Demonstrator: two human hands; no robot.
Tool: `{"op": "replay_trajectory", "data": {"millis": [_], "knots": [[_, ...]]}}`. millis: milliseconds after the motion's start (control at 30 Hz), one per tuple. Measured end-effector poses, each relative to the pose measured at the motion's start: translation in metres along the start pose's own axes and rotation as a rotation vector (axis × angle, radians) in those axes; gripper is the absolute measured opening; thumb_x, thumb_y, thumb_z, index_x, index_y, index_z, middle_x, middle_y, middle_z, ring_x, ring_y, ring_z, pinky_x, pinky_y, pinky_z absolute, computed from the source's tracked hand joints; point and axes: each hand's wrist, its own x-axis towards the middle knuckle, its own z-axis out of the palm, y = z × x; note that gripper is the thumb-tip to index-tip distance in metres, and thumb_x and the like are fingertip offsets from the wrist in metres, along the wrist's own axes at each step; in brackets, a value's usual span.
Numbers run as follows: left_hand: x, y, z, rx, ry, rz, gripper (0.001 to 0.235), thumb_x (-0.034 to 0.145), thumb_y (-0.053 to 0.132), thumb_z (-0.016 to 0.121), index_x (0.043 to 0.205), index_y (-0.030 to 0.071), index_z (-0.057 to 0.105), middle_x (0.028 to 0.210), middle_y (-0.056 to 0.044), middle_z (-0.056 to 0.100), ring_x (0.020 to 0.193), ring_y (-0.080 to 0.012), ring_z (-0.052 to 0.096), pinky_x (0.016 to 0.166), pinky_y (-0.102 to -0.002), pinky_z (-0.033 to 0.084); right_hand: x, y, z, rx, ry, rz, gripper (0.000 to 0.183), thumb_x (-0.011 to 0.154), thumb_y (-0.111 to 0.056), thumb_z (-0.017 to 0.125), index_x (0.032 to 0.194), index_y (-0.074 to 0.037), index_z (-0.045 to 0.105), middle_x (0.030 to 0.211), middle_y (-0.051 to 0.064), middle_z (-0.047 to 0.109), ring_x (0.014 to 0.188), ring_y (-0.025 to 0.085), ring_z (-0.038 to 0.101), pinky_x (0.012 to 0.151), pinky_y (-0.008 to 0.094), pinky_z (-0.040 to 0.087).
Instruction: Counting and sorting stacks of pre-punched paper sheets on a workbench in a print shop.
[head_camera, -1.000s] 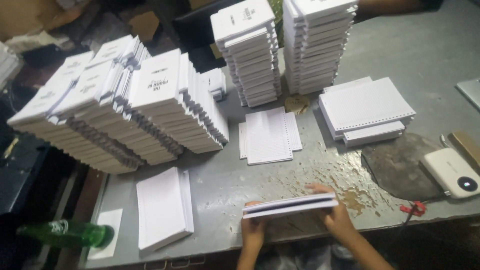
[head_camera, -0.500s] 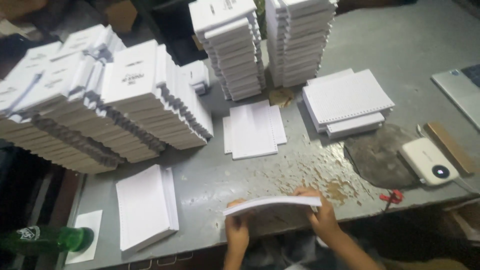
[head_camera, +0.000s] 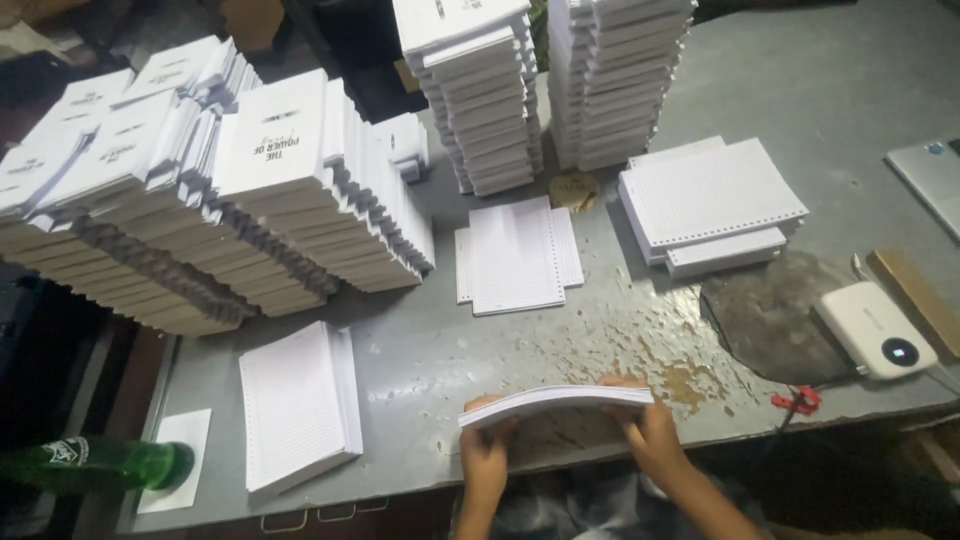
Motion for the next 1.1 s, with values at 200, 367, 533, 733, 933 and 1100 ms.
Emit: {"op": "replay_trajectory", "data": {"millis": [200,367,533,733,933,1100], "knots": [[-0.019,-0.120,-0.023,0.372,-0.060,-0.162,0.042,0.090,0.021,0.065,0.130,0.008,0.064,0.124,-0.017,0.072,0.122,-0.0343,0.064,0.109,-0.043,0.045,-0.010,0.133,-0.007,-0.434,-0.187,0.184,0.048,0.089,-0.016,0.058,0.135,-0.007,0.053,0.126,0.015,0.063,0.121,0.030,0.059,0.107,0.042,0.045],[0.004,-0.042,-0.031,0.322,-0.165,-0.356,0.042,0.088,0.029,0.071,0.124,0.008,0.067,0.119,-0.012,0.077,0.117,-0.0264,0.070,0.104,-0.036,0.051,0.010,0.003,-0.043,-0.207,-0.425,0.246,0.039,0.098,-0.031,0.053,0.131,-0.011,0.053,0.130,0.007,0.070,0.121,0.020,0.066,0.100,0.034,0.051],[0.021,0.037,-0.039,0.317,-0.396,-0.615,0.052,0.088,0.032,0.070,0.135,0.011,0.060,0.136,-0.003,0.072,0.127,-0.0188,0.068,0.108,-0.034,0.051,0.000,-0.076,-0.056,-0.012,-0.509,0.642,0.066,0.090,-0.039,0.060,0.153,-0.025,0.046,0.147,-0.002,0.069,0.130,0.015,0.071,0.108,0.036,0.059],[0.040,0.072,-0.035,0.101,-0.627,-0.796,0.051,0.094,0.032,0.066,0.141,0.012,0.059,0.135,-0.004,0.073,0.113,-0.0157,0.074,0.086,-0.028,0.060,-0.011,-0.041,-0.066,0.570,-0.176,0.984,0.055,0.088,-0.003,0.064,0.143,0.002,0.063,0.129,0.029,0.076,0.107,0.048,0.073,0.084,0.054,0.055],[0.032,-0.003,-0.014,-0.294,0.108,-0.329,0.032,0.103,0.027,0.051,0.118,0.002,0.063,0.099,-0.018,0.076,0.061,-0.0185,0.066,0.050,-0.027,0.051,0.031,-0.029,-0.093,0.742,0.225,0.569,0.053,0.091,-0.005,0.053,0.143,0.004,0.050,0.139,0.022,0.061,0.113,0.036,0.060,0.084,0.048,0.047],[0.017,0.010,-0.003,0.213,-0.062,-0.048,0.022,0.101,0.018,0.053,0.099,0.010,0.073,0.077,-0.001,0.076,0.059,-0.0099,0.064,0.061,-0.026,0.054,0.138,-0.030,-0.094,0.618,0.672,0.177,0.041,0.102,-0.008,0.053,0.142,-0.004,0.042,0.144,0.012,0.058,0.127,0.027,0.061,0.099,0.047,0.053]]}}
